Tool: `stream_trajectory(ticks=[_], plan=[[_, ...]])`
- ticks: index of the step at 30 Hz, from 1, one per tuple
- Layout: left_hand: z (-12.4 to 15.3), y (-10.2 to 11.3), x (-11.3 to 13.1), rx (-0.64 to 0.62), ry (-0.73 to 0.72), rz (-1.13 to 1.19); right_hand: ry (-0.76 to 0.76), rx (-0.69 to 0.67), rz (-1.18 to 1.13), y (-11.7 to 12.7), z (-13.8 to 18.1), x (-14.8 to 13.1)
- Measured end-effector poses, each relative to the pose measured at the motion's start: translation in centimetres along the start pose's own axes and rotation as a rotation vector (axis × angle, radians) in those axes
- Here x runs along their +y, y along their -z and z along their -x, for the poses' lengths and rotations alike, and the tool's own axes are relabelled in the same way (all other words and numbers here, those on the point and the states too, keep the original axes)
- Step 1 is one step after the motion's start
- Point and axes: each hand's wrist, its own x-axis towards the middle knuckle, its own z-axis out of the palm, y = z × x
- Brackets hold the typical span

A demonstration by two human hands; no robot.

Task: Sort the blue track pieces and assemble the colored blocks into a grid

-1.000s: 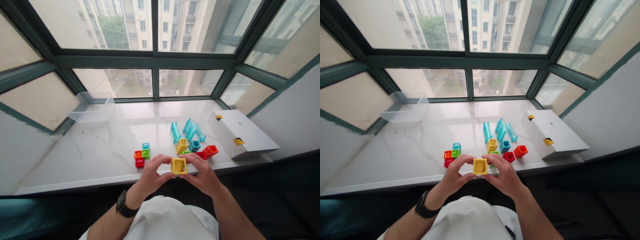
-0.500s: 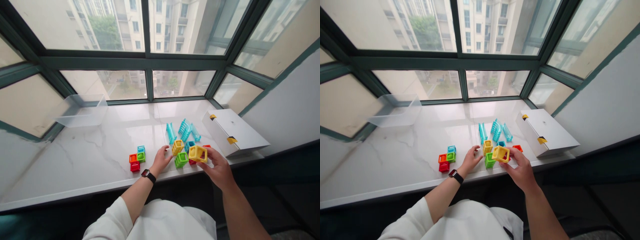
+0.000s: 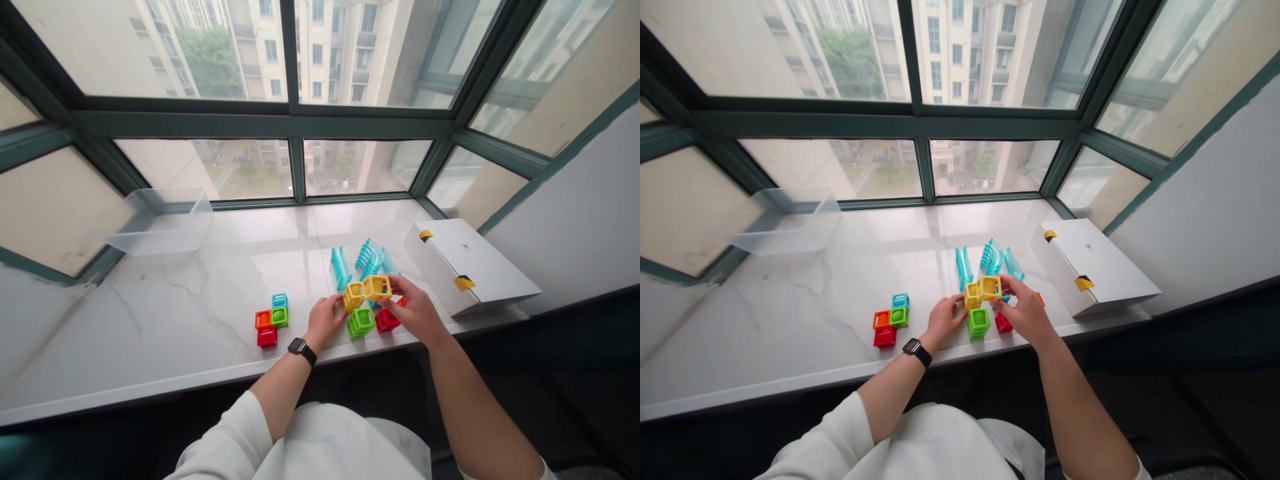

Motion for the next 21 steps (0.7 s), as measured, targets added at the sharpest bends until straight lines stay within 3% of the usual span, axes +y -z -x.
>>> stream_trajectory(ticks=[8, 21], plan=[[-0.1, 0.2, 0.1, -0.013, 0.0, -0.019, 0.013, -0.085, 0.047, -1.4, -3.0, 2.0], [0.0, 0.1, 0.0, -0.016, -0.025, -0.021, -0.022, -0.156, 0.059, -2.4, -3.9, 3.5]])
